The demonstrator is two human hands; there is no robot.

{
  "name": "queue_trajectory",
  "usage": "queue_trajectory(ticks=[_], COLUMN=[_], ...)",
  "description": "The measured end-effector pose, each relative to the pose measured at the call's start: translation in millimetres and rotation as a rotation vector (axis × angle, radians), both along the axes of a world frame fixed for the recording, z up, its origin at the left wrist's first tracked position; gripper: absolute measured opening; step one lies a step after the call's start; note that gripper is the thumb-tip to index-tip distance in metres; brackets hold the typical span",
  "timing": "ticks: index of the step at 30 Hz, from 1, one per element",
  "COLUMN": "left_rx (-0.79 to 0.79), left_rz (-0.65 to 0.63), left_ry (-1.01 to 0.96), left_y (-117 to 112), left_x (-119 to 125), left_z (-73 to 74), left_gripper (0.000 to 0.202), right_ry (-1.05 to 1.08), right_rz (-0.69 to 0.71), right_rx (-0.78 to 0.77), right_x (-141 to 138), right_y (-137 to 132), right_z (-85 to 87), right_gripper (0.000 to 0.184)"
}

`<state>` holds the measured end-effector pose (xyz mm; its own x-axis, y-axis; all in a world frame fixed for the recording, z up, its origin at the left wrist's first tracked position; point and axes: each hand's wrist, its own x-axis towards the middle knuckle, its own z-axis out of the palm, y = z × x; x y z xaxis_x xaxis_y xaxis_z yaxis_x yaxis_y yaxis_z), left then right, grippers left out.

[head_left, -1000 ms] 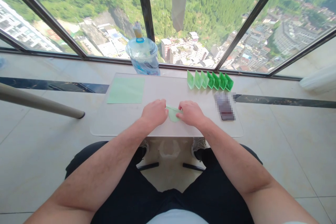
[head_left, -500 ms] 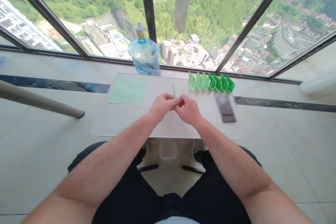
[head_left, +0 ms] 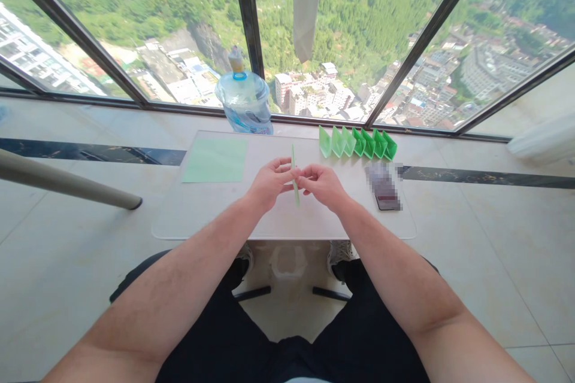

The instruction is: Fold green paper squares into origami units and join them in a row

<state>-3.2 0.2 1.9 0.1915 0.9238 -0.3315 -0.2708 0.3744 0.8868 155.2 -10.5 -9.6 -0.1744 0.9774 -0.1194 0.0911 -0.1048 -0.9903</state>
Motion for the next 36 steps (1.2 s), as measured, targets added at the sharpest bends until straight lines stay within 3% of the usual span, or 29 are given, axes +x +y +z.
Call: queue_trajectory(ticks=[7,12,15,17,20,22,25,27,30,36], left_rx=[0.014,0.082,0.162,0.27,0.43,0.468,0.472,0.472,0.423,0.162], left_rz=[-0.007,0.016,-0.002,-0.024,-0.043,-0.043,-0.017,0.017,0.053,0.112], left_ry=[0.02,0.125,0.18,0.282,0.607,0.783,0.842,0.798,0.642,0.155], left_y=[1,0,-3,-4,-5,-5,-6,-5,-4,0], left_x=[-1,5,11,12,10,9,8,7,8,8], left_z=[-0.5,-2.3,-6.0,-9.3,-13.6,-15.4,-16.4,-16.0,-14.7,-12.5], left_gripper=[0.054,0.046,0.043,0.037,0.025,0.018,0.018,0.02,0.024,0.041], right_ry=[-0.079,-0.464,-0.634,-0.708,-0.794,-0.843,-0.905,-0.859,-0.584,-0.096], right_rz=[-0.038,-0.163,-0.157,-0.142,-0.147,-0.146,-0.12,-0.106,-0.087,-0.097], right_rx=[0.01,0.212,0.226,0.224,0.252,0.267,0.246,0.244,0.249,0.095], right_x=[-2,-3,-6,-7,-9,-9,-8,-8,-6,-4], right_y=[2,-2,-6,-7,-6,-6,-8,-9,-7,4], right_z=[-0.5,-1.0,1.0,2.7,5.1,6.7,8.4,8.1,4.3,-5.7], right_gripper=[0.018,0.014,0.017,0.017,0.018,0.021,0.025,0.029,0.039,0.049])
